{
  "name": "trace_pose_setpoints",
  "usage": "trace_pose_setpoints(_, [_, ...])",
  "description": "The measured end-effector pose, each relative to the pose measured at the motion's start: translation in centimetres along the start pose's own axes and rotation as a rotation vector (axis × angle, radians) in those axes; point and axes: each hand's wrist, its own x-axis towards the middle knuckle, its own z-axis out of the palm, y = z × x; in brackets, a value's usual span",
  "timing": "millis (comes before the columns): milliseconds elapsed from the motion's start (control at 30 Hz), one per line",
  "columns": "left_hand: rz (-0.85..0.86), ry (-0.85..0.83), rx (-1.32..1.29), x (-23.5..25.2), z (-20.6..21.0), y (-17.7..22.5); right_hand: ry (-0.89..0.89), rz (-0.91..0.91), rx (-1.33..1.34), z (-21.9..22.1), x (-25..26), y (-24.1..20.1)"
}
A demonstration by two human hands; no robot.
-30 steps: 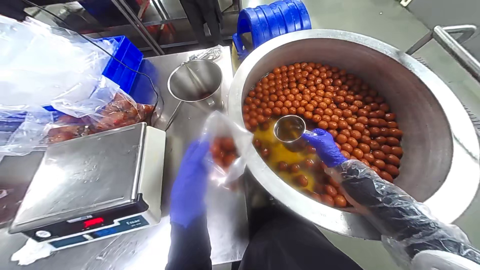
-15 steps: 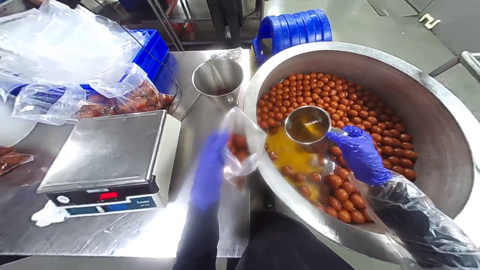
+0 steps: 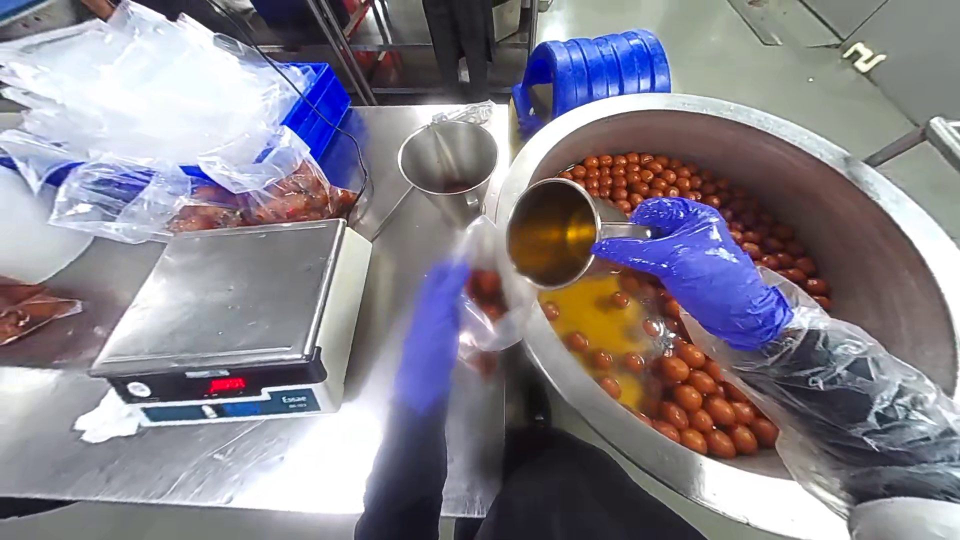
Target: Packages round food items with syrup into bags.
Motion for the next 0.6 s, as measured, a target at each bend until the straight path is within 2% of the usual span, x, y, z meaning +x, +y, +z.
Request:
trace_pose_setpoints(167, [-0.029,0.002,0.035,-0.1,-0.1,0.2,-0.144,-0.035,-0.294,0.8,1.1,-0.8])
trace_pose_setpoints(433, [-0.035,-0.001,0.057,0.1,-0.3,0.1,-0.203,-0.259,-0.471,1.6,1.6,-1.4])
trace_pose_setpoints(600, [-0.033,0.010,0.060,0.2,-0.4,0.0,-0.266,-0.319,-0.556,1.6,1.9,-1.5])
